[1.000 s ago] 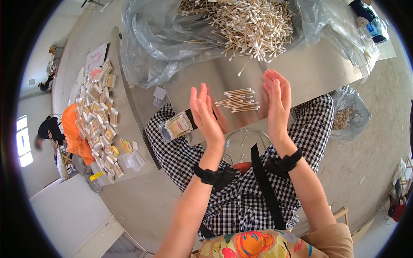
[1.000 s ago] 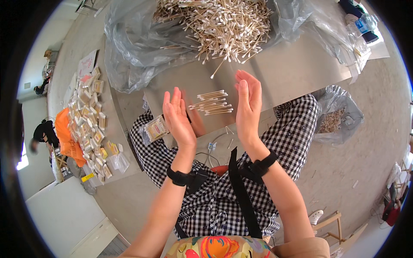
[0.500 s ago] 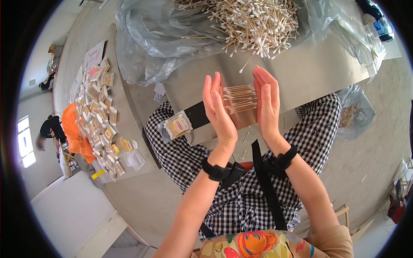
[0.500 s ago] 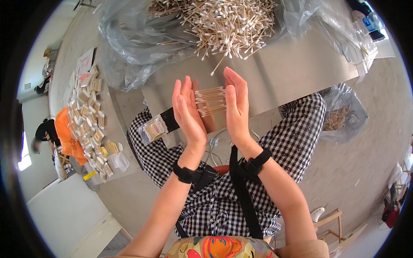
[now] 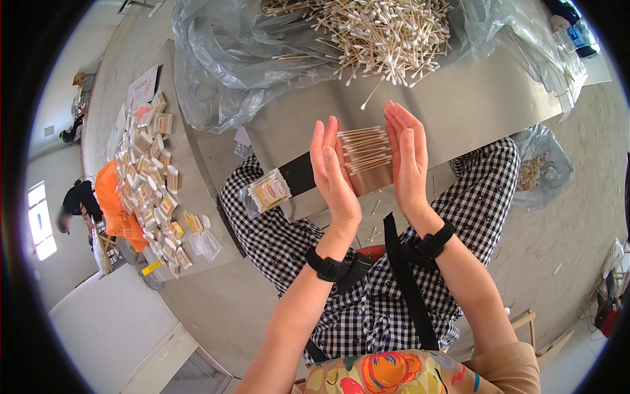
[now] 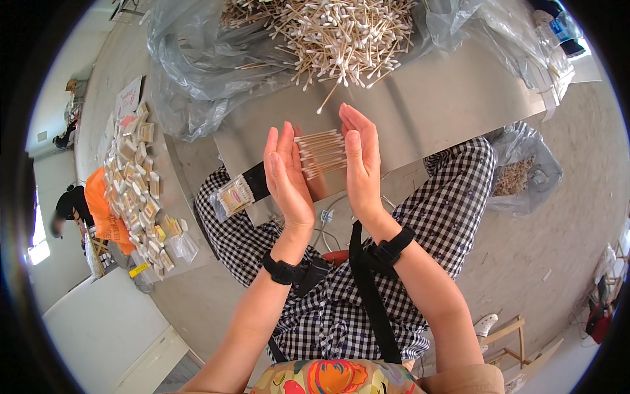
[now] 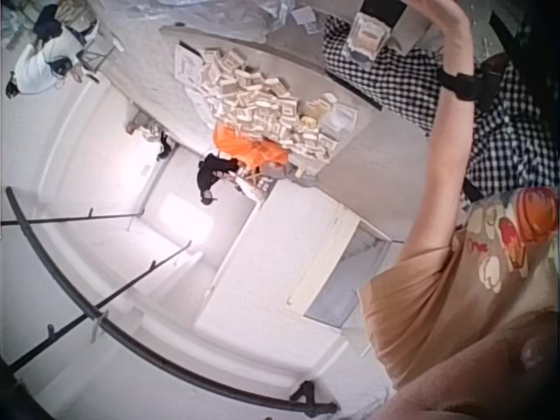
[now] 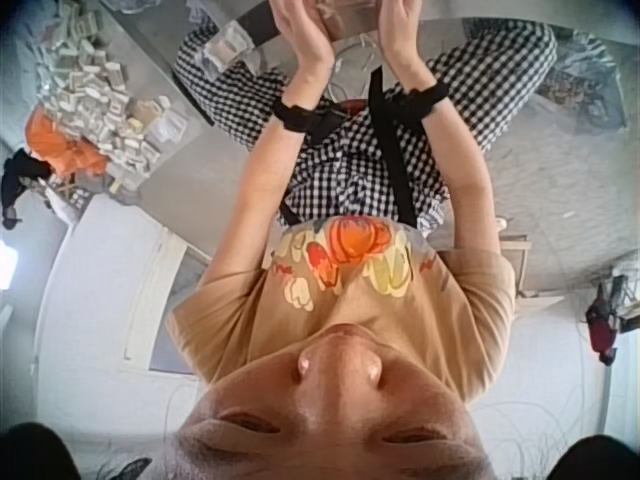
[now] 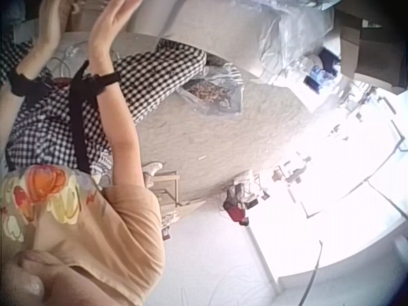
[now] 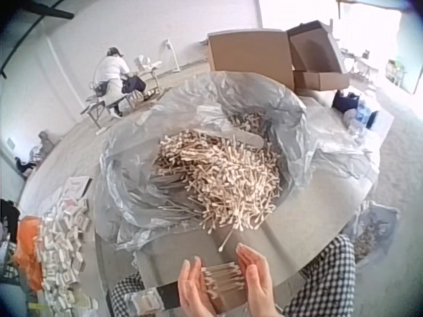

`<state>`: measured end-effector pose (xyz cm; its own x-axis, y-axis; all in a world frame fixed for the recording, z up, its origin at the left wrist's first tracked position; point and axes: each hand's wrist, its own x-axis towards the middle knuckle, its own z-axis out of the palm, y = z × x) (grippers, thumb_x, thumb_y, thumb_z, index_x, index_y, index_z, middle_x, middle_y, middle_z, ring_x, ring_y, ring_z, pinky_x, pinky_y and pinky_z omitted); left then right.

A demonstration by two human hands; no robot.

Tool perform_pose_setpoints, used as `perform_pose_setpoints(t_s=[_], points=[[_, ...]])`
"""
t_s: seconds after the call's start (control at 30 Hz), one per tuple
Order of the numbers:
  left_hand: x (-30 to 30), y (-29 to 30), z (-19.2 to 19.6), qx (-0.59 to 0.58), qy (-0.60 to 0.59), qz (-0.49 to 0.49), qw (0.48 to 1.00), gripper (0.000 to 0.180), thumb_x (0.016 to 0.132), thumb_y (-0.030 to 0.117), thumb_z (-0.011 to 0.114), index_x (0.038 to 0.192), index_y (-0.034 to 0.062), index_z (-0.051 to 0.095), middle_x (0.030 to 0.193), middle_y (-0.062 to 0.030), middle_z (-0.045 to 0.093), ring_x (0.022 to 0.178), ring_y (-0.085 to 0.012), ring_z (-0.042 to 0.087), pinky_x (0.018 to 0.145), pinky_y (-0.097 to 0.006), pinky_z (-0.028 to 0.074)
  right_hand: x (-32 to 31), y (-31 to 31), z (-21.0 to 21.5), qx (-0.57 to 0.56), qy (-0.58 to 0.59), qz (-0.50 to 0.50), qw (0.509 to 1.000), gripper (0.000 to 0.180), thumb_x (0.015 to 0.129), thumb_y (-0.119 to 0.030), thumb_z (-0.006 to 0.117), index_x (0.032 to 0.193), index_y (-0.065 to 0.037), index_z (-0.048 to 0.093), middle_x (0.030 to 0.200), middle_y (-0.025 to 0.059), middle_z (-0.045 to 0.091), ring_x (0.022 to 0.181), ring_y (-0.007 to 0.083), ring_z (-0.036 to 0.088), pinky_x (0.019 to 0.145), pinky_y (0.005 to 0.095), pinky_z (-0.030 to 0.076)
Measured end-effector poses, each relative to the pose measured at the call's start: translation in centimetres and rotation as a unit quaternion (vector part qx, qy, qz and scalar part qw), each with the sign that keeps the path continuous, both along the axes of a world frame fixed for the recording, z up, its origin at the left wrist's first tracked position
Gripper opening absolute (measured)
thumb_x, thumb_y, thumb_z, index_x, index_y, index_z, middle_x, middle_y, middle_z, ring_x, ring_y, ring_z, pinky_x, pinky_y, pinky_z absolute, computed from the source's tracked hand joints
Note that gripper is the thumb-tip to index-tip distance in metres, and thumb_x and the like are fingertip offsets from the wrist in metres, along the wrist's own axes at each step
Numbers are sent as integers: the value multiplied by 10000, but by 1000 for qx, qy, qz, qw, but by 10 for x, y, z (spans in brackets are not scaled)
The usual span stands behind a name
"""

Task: Packaging cotton swabs into small cardboard boxes.

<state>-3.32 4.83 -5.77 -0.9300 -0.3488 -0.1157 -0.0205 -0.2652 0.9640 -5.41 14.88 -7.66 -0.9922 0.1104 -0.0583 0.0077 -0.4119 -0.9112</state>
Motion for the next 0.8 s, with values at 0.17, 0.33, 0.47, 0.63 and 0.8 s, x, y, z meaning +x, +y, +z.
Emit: perform_pose_setpoints(t_s=[0.17, 0.33, 0.47, 0.63, 0.8], points=[[3, 2, -1, -3, 1, -6, 1000, 642, 1074, 410, 355, 1535, -20, 231, 1557, -233, 348, 1460, -290, 321, 1231, -414, 205, 2, -2, 3, -3, -12, 3, 1000, 497, 1091, -336, 389, 1442, 16, 398, 1503, 169, 423, 1425, 275, 374, 1200, 396, 279], [3, -1, -2, -36, 8, -12, 999, 629, 1075, 396, 355, 1535, -15, 232, 1567, -230, 332, 1476, -289, 291, 1234, -417, 191, 1, -2, 1, -7, -11, 1, 1000, 494, 1094, -336, 379, 1444, 12, 395, 1509, 168, 415, 1428, 270, 371, 1202, 394, 276], [-8, -12, 1, -39, 14, -8, 999, 641, 1078, 409, 333, 1546, -11, 211, 1580, -234, 307, 1495, -293, 254, 1242, -419, 149, -8, 7, -2, -40, -5, -14, 999, 506, 1093, -358, 378, 1440, 10, 399, 1511, 159, 412, 1433, 260, 364, 1205, 397, 272], [-19, -23, -3, -17, 22, -51, 998, 666, 1081, 441, 296, 1552, -19, 195, 1583, -243, 299, 1501, -295, 244, 1241, -418, 134, -10, 5, -4, -67, -5, 22, 997, 508, 1093, -370, 374, 1428, 11, 409, 1489, 152, 436, 1427, 251, 373, 1209, 391, 269], [-6, -10, 5, -23, -14, -49, 998, 669, 1083, 440, 300, 1551, -26, 197, 1578, -249, 303, 1501, -300, 242, 1238, -415, 153, -6, 1, -2, -50, 0, 49, 998, 508, 1093, -374, 375, 1420, 13, 418, 1471, 152, 458, 1413, 245, 393, 1208, 376, 275]])
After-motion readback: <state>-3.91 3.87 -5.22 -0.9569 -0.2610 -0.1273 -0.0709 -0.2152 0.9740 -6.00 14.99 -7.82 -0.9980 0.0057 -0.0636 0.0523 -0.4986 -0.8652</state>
